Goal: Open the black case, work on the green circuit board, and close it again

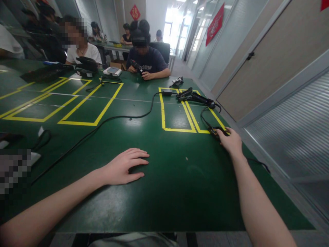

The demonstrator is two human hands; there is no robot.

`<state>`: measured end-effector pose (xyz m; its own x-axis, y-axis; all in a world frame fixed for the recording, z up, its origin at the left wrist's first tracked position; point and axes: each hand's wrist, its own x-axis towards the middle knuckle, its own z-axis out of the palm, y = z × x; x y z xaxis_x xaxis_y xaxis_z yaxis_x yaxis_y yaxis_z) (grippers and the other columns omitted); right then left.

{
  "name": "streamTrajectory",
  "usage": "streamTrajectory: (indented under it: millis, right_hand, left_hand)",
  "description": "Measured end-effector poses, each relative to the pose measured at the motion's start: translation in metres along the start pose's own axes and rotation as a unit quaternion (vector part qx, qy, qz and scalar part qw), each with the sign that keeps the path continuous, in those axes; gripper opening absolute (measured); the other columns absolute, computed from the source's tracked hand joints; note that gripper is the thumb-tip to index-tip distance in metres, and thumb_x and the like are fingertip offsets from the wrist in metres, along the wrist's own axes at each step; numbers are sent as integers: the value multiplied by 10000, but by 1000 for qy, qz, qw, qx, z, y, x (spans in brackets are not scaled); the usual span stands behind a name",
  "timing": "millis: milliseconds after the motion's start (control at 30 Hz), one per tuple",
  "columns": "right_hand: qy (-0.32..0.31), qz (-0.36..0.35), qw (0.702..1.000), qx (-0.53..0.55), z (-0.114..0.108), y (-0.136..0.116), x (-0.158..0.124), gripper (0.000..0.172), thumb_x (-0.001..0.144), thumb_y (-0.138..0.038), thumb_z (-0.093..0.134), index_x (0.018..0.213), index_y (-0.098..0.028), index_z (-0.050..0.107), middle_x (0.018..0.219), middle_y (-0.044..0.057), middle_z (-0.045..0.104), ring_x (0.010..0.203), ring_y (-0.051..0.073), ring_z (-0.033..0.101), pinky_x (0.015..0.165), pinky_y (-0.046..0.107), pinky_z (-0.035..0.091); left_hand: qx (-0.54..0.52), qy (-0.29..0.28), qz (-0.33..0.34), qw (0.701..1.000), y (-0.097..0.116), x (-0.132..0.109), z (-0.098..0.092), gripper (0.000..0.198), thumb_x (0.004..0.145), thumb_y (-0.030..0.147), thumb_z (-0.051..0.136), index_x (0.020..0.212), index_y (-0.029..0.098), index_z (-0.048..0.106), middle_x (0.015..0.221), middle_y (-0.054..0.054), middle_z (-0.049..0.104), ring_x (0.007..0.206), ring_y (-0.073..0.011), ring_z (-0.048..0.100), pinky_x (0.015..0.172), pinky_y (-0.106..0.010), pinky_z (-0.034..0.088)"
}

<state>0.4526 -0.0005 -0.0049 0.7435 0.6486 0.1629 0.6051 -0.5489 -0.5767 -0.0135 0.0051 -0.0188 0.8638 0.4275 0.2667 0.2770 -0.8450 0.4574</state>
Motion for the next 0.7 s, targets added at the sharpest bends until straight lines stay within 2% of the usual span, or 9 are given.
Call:
streamTrajectory:
  millis: [100, 167, 267, 400, 600, 700]
  right_hand:
    - [27, -70, 997, -3, 1, 0, 2, 600, 717, -442, 760, 1225, -130, 695, 1238, 183, 701, 1081, 330, 654, 946, 438, 515]
    - [45, -98, 994, -5, 0, -1, 3, 581, 672, -399, 763, 1190, -143, 700, 1177, 159, 709, 1167, 352, 616, 1012, 459, 482]
    - [71, -106, 992, -8, -3, -2, 4, 554, 704, -378, 718, 1204, -142, 684, 1137, 146, 712, 1134, 337, 634, 1017, 451, 477]
    - [86, -87, 992, -31, -7, -1, 1, 441, 795, -358, 662, 1162, -115, 700, 1197, 204, 711, 1168, 342, 633, 1028, 437, 473]
    - [45, -54, 995, -74, 1, 1, -2, 279, 793, -330, 714, 1000, -145, 742, 1018, 194, 759, 1040, 378, 678, 904, 467, 523]
    - [19, -91, 994, -62, 9, -6, -5, 311, 765, -331, 749, 1017, -150, 750, 990, 163, 768, 994, 358, 701, 874, 453, 541]
  left_hand:
    - [1, 3, 1, 1000, 0, 0, -1, 319, 943, 363, 731, 1224, 212, 731, 1413, -105, 688, 1336, -290, 621, 1169, -482, 474]
    - [2, 2, 2, 1000, 1, 0, -1, 324, 940, 360, 735, 1226, 206, 731, 1412, -107, 688, 1335, -292, 621, 1168, -481, 475]
    - [1, 1, 2, 1000, 1, 0, -1, 323, 943, 357, 733, 1226, 201, 732, 1411, -112, 689, 1335, -292, 622, 1169, -483, 474]
    - [-5, 2, 0, 1000, 1, 0, -1, 316, 943, 354, 729, 1225, 212, 734, 1414, -109, 687, 1345, -293, 617, 1170, -496, 475]
    - [-3, 3, 0, 1000, 1, 1, 0, 321, 931, 345, 747, 1221, 207, 736, 1410, -116, 689, 1340, -301, 623, 1166, -508, 480]
    - [-6, 3, -1, 1000, 1, 1, 0, 327, 926, 341, 753, 1217, 194, 738, 1402, -120, 692, 1338, -303, 624, 1163, -506, 484]
